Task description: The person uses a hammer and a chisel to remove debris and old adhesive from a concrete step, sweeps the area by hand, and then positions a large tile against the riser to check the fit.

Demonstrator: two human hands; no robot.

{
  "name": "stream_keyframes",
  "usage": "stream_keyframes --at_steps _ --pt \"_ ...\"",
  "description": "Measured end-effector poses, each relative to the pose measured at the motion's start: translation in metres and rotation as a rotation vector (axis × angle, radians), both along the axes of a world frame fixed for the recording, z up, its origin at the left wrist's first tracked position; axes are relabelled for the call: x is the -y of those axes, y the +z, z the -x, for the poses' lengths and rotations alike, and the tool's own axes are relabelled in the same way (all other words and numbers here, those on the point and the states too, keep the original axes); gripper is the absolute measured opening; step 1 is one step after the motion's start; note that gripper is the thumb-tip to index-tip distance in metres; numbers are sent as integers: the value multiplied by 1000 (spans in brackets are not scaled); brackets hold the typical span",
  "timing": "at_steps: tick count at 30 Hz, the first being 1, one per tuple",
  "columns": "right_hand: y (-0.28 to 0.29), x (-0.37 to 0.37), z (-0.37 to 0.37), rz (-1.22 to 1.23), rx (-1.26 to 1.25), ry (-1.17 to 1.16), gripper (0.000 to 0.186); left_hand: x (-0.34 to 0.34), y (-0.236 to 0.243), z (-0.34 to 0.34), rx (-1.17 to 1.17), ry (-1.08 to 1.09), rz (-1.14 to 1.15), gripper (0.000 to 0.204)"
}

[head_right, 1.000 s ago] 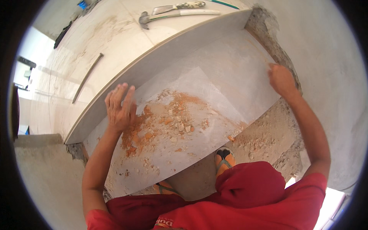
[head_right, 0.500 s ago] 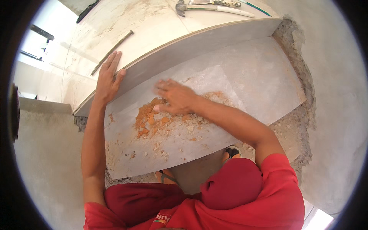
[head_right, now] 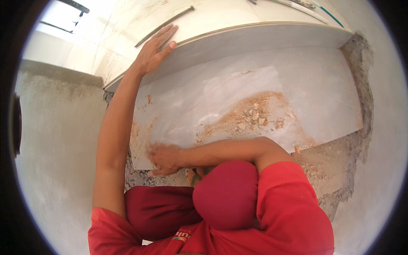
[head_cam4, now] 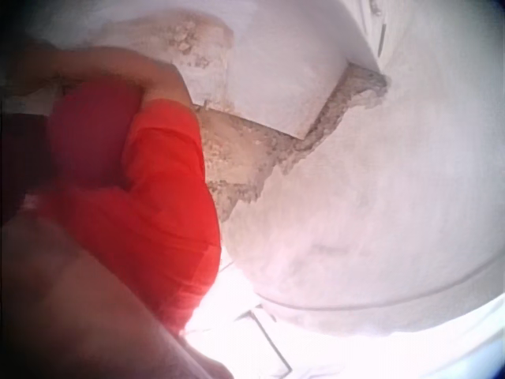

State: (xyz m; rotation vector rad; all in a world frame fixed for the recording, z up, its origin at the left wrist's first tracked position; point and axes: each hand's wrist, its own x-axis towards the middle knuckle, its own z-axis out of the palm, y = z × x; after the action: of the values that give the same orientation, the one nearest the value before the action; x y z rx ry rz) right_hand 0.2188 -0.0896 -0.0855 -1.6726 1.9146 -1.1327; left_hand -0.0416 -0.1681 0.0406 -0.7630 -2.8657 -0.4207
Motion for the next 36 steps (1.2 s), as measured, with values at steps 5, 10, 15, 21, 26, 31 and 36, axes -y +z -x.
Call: stream_keyframes --at_steps 5,10,15,21,26,31,36 --pt "-8 30 51 122 -55 -9 68 8 13 12 87 -37 124 87" --pt "-14 41 189 32 -333 -462 66 28 -3 30 -35 -224 143 96" --pt "0 107 148 -85 -183 -224 81 32 -2 19 -58 -308 64 95" --pt "-21 123 -1 77 -64 -11 95 23 17 9 143 -245 48 100" --pt "3 95 -69 132 235 340 77 25 8 10 88 -240 27 97" --pt "0 98 52 175 46 -190 49 26 9 6 73 -220 29 95" --pt "-27 60 47 208 -293 -358 62 26 17 2 76 -171 89 94"
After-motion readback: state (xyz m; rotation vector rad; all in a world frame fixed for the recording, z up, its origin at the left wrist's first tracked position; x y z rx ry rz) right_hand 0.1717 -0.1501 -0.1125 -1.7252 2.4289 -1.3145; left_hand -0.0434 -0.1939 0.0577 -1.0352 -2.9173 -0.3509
